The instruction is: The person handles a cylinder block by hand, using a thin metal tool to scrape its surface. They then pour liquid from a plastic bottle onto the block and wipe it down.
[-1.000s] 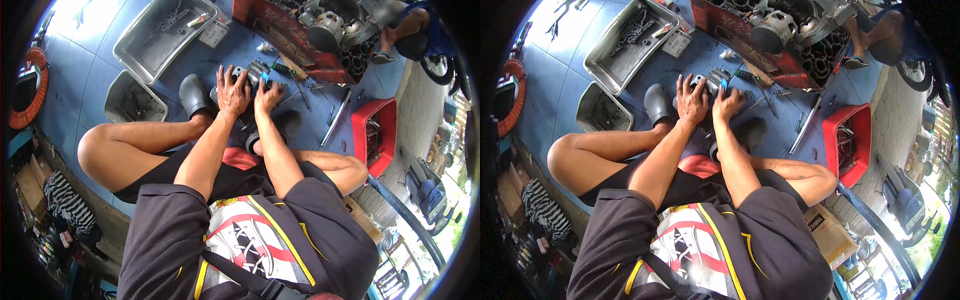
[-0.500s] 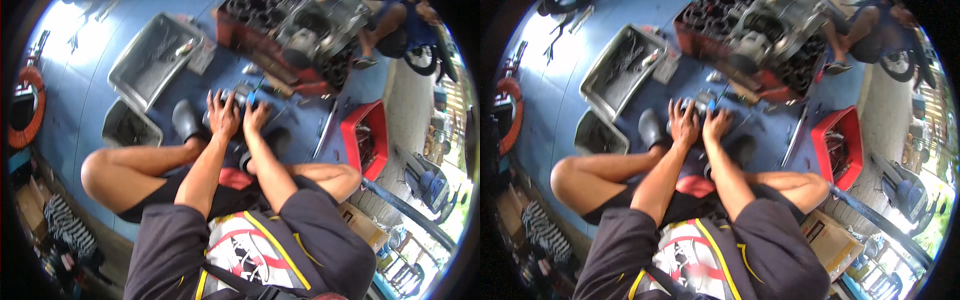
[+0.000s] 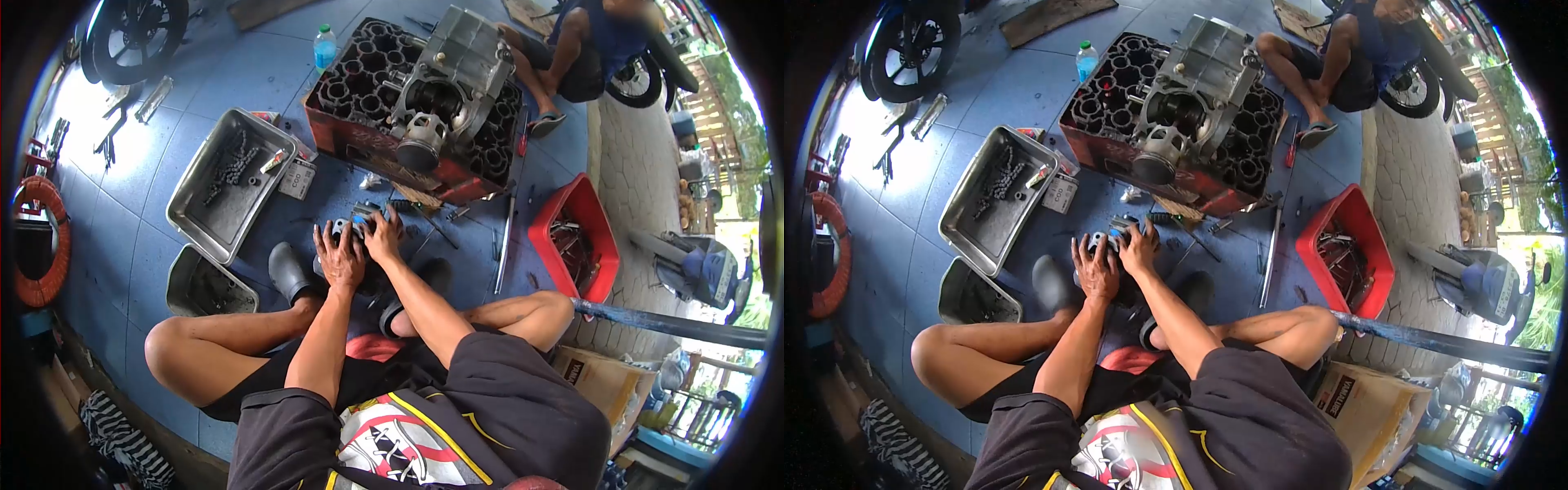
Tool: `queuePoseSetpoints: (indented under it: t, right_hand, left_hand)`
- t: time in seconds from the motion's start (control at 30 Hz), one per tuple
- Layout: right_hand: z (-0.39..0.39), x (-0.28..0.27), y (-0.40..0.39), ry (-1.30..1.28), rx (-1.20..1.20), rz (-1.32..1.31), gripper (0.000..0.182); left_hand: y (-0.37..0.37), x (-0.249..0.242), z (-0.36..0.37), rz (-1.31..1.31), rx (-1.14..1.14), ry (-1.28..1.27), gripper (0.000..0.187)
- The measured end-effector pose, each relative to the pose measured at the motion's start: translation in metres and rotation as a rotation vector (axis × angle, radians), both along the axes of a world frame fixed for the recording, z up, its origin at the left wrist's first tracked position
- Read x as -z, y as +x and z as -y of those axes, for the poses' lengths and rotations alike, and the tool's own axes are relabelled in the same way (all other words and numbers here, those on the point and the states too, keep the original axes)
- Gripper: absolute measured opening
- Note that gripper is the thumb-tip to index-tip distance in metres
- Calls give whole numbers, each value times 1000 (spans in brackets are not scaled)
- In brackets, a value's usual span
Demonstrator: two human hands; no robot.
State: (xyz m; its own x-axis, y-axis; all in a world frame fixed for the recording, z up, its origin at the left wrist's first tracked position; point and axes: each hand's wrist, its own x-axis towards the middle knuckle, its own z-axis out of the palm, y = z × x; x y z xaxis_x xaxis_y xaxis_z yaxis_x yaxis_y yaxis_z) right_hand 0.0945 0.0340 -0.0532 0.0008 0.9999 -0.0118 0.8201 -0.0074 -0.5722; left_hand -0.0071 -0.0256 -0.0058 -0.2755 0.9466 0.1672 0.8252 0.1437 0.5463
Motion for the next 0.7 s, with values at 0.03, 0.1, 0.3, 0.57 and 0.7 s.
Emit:
queuePoseSetpoints:
  t: [0.03,0.1,0.3,0.57,0.7]
  right_hand:
    - [12,2,8,-4,-7,-120,27]
    - [41,-13,21,-56,34,-116,25]
    - [20,0,10,44,31,-98,25]
    - [20,-10,9,115,95,-27,29]
    - [31,-5,31,262,-28,-77,28]
  left_hand:
    - [3,-6,0,-15,-62,26,37]
    - [0,-6,-3,10,-60,58,37]
    - [1,-9,0,2,-39,37,36]
    - [2,-10,0,-12,-80,43,36]
    - [0,-4,0,15,-59,55,36]
